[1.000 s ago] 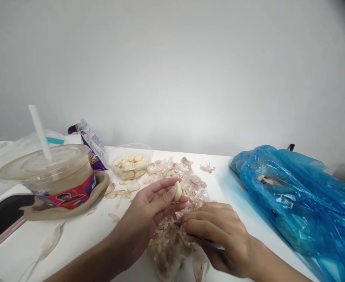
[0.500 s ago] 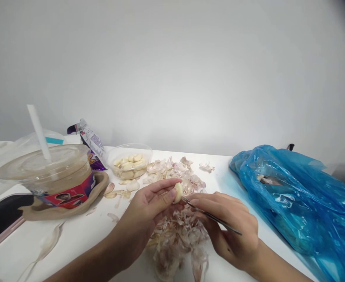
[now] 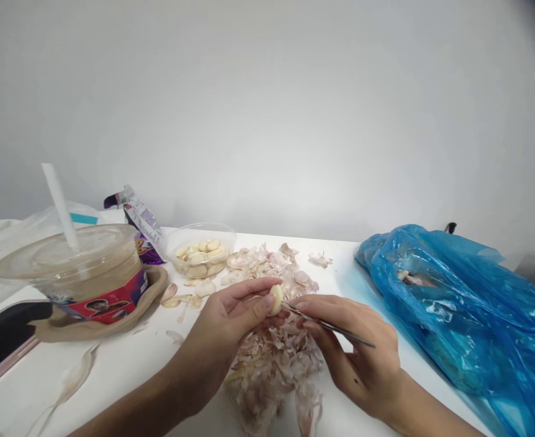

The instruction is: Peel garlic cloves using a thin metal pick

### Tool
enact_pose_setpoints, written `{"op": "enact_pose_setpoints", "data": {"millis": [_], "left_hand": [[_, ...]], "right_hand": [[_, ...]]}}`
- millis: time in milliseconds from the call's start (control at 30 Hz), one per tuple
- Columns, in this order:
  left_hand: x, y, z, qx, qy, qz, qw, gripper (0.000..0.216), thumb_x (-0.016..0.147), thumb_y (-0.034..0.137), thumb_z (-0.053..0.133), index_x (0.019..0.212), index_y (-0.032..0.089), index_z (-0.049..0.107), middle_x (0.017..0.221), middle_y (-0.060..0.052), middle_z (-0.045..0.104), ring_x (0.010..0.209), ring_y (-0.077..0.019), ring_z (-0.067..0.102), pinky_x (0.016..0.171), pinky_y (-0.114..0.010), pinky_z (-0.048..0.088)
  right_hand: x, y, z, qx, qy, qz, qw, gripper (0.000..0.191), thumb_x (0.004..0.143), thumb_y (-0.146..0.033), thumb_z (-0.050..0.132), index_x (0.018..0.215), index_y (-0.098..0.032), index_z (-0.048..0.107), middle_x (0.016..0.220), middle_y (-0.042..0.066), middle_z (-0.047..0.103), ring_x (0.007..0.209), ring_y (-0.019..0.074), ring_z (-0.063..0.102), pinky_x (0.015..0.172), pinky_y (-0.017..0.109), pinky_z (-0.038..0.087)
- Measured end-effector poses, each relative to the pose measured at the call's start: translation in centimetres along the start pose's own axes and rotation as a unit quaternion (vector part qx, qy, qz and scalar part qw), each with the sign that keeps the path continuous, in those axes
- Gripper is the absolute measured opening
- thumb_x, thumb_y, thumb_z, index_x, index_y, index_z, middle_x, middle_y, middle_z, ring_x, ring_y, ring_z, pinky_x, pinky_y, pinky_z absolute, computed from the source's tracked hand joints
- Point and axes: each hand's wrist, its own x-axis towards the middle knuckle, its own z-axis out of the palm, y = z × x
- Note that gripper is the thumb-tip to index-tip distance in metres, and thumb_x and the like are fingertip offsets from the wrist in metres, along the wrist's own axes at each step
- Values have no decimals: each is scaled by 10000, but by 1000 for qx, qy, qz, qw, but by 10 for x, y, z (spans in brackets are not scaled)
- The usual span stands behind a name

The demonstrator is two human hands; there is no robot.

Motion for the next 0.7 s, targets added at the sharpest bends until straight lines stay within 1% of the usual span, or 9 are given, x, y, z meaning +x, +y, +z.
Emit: {"op": "enact_pose_setpoints", "data": {"millis": [133,267,400,700], "left_hand": [[0,-1,-1,9,-3,9,1000,244,746,225,636,986,181,621,768,-14,715,767,-138,630,747,-243,478],[-1,0,-1,4,4,-9,1000,241,738,222,645,976,188,630,753,-8,717,759,-133,637,738,-236,482],[-1,2,2,4,4,-27,1000,229,730,215,654,956,179,640,743,-14,717,762,-143,644,741,-251,488],[-1,2,2,4,2,-39,999,240,729,215,653,967,190,635,772,-19,719,781,-151,648,743,-252,486]], "right_hand": [[0,1,0,6,-5,6,1000,258,786,-50,538,1032,-127,533,911,58,666,818,124,632,679,223,509],[0,2,0,8,-17,18,1000,236,791,-48,528,1011,-130,538,895,58,667,777,119,631,658,225,497],[0,3,-1,10,-23,27,999,259,793,-38,522,1026,-148,539,885,45,665,774,118,630,666,229,487],[-2,3,-1,-6,-29,27,999,219,788,-55,545,989,-142,554,873,33,669,762,122,630,658,228,481]]}}
